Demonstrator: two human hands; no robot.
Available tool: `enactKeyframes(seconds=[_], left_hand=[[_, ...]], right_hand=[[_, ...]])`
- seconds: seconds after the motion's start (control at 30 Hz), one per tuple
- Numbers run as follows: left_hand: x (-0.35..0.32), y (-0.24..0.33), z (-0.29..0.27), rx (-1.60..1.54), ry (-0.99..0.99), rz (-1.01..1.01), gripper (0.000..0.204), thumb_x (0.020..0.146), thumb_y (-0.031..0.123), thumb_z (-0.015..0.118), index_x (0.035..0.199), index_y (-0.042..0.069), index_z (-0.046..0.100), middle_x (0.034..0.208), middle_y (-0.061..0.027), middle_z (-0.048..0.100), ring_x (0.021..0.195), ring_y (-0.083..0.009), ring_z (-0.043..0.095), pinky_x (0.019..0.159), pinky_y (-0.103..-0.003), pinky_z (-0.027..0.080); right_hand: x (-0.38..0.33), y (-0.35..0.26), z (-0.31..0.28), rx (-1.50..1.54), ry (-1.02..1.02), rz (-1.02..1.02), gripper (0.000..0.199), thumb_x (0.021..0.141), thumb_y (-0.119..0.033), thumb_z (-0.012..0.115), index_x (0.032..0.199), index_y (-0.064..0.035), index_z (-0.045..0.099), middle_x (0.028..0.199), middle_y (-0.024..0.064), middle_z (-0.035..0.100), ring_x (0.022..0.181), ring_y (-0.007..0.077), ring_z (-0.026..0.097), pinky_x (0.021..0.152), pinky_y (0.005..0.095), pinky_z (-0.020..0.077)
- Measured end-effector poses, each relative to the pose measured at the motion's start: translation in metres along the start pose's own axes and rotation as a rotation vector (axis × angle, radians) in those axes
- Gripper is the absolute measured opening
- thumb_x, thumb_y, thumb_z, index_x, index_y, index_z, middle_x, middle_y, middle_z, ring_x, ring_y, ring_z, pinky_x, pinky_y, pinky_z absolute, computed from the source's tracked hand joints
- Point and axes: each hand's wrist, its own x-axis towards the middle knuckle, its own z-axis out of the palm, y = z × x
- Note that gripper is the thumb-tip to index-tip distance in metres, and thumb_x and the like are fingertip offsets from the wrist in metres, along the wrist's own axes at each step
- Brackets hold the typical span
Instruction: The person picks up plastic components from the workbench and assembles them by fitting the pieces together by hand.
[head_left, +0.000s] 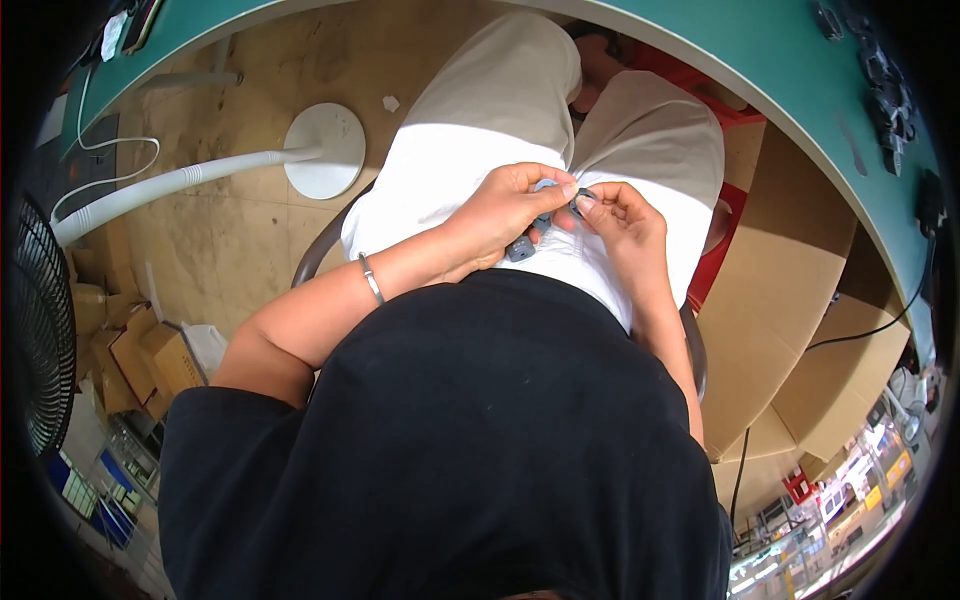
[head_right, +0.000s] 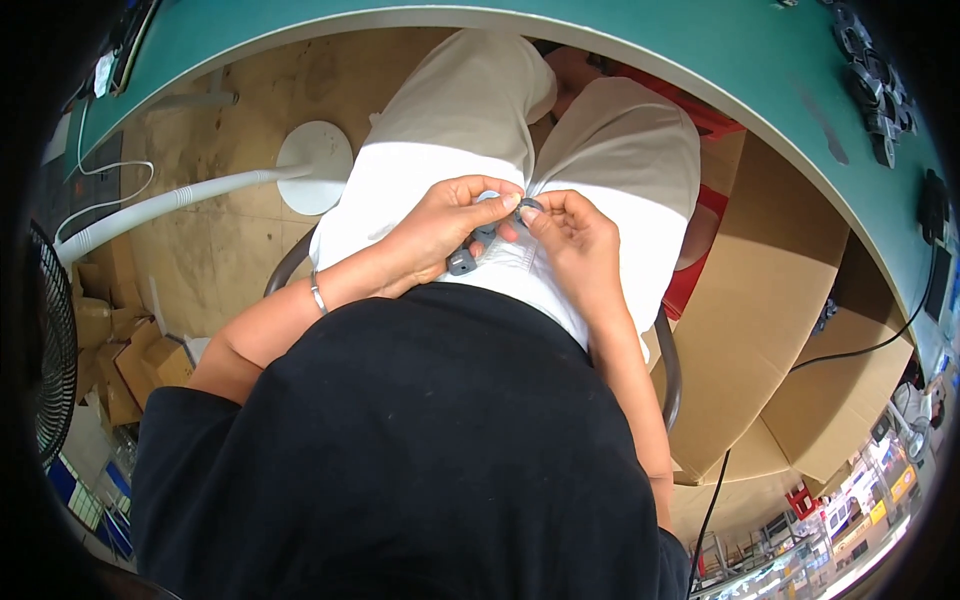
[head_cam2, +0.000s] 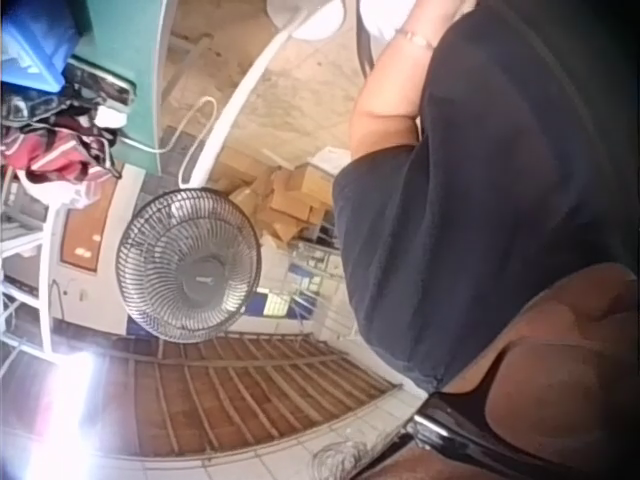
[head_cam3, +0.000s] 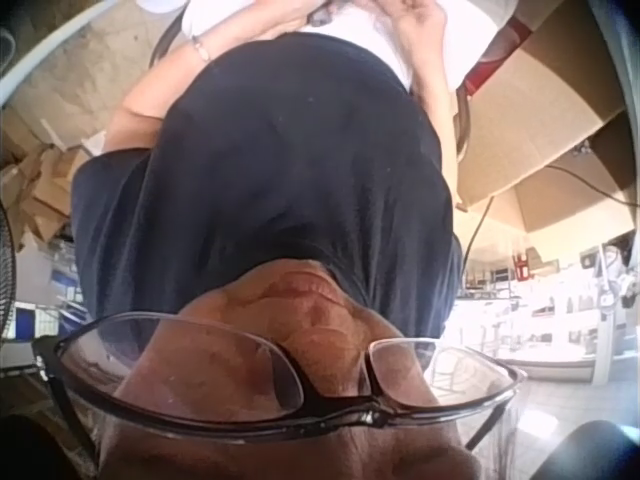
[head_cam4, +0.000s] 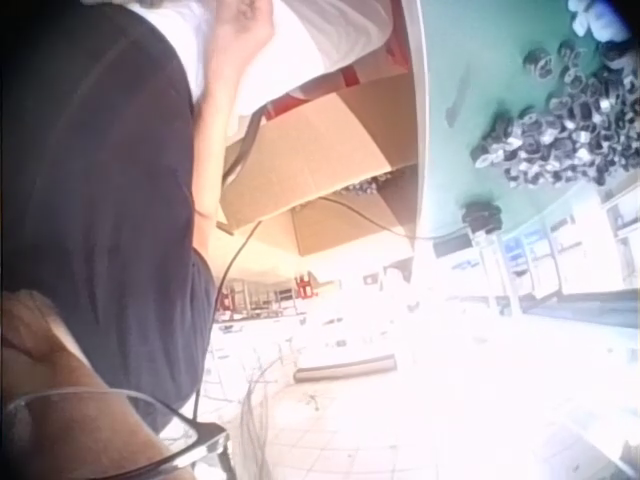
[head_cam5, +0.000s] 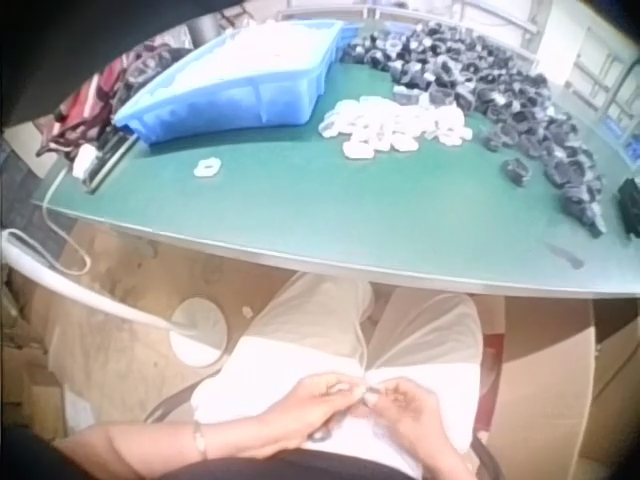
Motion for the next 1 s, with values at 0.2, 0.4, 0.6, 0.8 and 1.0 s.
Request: enactKeyframes(seconds=[0.2, 0.4, 0.6, 0.8, 1.0], left_hand=[[-0.004, 0.005, 0.004, 0.019, -0.037, -0.005, 0.031, 0.102, 0.029, 0.049, 0.113, 0.003, 0.061, 0.1, -0.0024, 0.066, 0.076, -0.0054, 0.057, 0.055, -0.018, 0.041], [-0.004, 0.006, 0.0, 0.055, -0.063, -0.033, 0.032, 0.103, 0.029, 0.046, 0.113, 0.003, 0.061, 0.097, -0.0028, 0.064, 0.075, -0.0054, 0.055, 0.056, -0.018, 0.041], [0.001, 0.002, -0.004, -0.002, -0.084, -0.03, 0.033, 0.103, 0.027, 0.044, 0.116, 0.001, 0.059, 0.101, -0.0045, 0.063, 0.077, -0.0065, 0.055, 0.057, -0.019, 0.042], [-0.008, 0.011, 0.001, 0.025, -0.237, -0.061, 0.031, 0.102, 0.019, 0.044, 0.126, 0.001, 0.052, 0.117, -0.0092, 0.062, 0.083, -0.0085, 0.057, 0.06, -0.018, 0.044], [-0.012, 0.016, -0.001, 0.111, -0.282, -0.078, 0.032, 0.103, 0.027, 0.047, 0.123, 0.003, 0.054, 0.112, -0.0065, 0.062, 0.082, -0.0081, 0.058, 0.06, -0.019, 0.043]], right_hand=[[-0.017, -0.016, -0.001, -0.411, 0.241, -0.368, 0.008, 0.094, 0.0, 0.056, 0.101, 0.0002, 0.055, 0.084, 0.0106, 0.068, 0.077, 0.0167, 0.071, 0.062, 0.0271, 0.052], [-0.027, -0.063, -0.054, 0.069, 0.488, -0.368, 0.015, 0.093, -0.001, 0.059, 0.108, 0.004, 0.058, 0.091, 0.0081, 0.066, 0.079, 0.0121, 0.065, 0.074, 0.0246, 0.0524], [-0.061, -0.083, -0.132, -0.054, 0.801, -0.445, 0.012, 0.089, -0.004, 0.065, 0.099, 0.0025, 0.064, 0.082, 0.0076, 0.066, 0.072, 0.012, 0.064, 0.068, 0.0236, 0.0516], [-0.129, -0.072, -0.275, -0.401, 1.433, -0.512, 0.018, 0.087, -0.015, 0.071, 0.093, 0.0007, 0.065, 0.078, 0.0052, 0.065, 0.068, 0.0122, 0.06, 0.066, 0.0237, 0.0494], [-0.117, -0.088, -0.291, -0.937, 1.51, -0.245, 0.044, 0.083, -0.026, 0.078, 0.109, 0.0054, 0.063, 0.098, 0.0106, 0.066, 0.088, 0.0174, 0.063, 0.08, 0.0265, 0.0499]])
